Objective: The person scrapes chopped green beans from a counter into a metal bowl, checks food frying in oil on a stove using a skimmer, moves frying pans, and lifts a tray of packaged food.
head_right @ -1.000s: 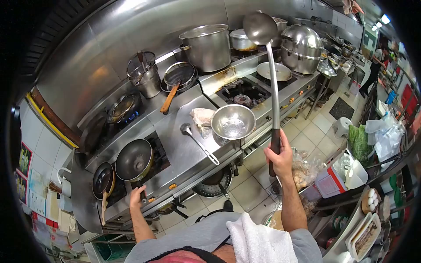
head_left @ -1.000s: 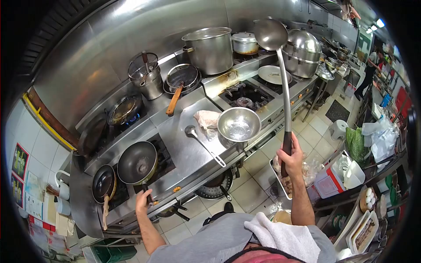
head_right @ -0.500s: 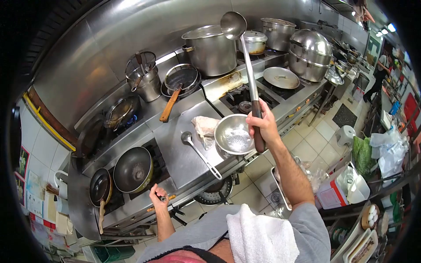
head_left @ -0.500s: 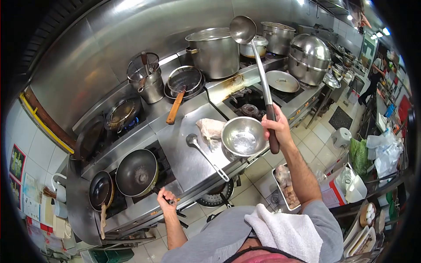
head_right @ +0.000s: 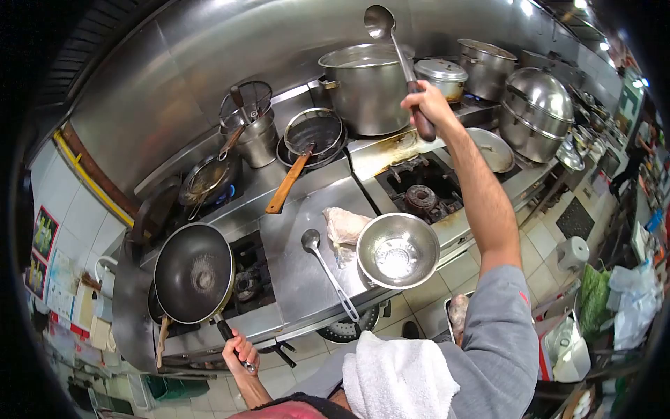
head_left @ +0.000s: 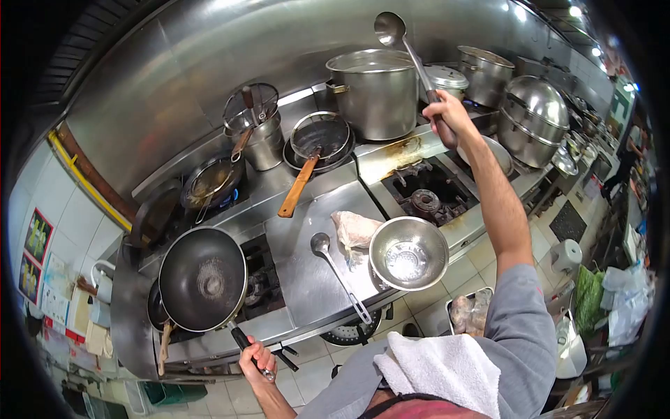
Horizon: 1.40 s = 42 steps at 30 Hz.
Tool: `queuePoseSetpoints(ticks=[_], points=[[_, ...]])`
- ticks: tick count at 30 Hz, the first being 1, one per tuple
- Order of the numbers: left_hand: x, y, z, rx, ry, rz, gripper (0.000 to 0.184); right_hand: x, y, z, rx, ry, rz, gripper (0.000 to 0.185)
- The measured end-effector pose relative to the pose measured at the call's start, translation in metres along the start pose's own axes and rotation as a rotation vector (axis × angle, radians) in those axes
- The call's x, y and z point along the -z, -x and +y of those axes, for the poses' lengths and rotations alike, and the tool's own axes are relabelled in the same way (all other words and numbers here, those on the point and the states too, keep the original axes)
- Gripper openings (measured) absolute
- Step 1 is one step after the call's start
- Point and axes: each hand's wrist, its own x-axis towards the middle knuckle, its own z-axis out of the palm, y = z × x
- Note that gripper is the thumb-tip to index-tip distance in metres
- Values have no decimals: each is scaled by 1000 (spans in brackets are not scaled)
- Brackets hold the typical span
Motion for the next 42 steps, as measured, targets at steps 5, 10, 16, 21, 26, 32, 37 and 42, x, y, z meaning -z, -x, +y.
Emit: queuePoseSetpoints(ticks=[5, 10, 16, 21, 26, 32, 37, 42], points=[[-47, 39, -40, -23, -6, -13, 16, 17, -79, 13, -104, 73, -38, 16], [-91, 53, -94, 84, -71, -82, 20, 43, -140, 21, -153, 228, -150, 8], [-153, 31, -149, 195, -78, -175, 21, 55, -186, 17, -200, 240, -181, 8], [-196, -4, -192, 309, -28, -285, 21, 59, -214, 9, -466, -341, -308, 10], [-233, -43, -223, 366, -106, -318, 17, 70, -221, -16, -435, -881, -351, 15], [-261, -94, -249, 452, -132, -345, 12, 74, -209, -48, -388, -846, -336, 15], [-285, -127, -262, 503, -109, -386, 9, 85, -181, -69, -331, -863, -310, 12], [-303, -146, -268, 502, -62, -467, 6, 93, -135, -100, -304, -942, -338, 19]])
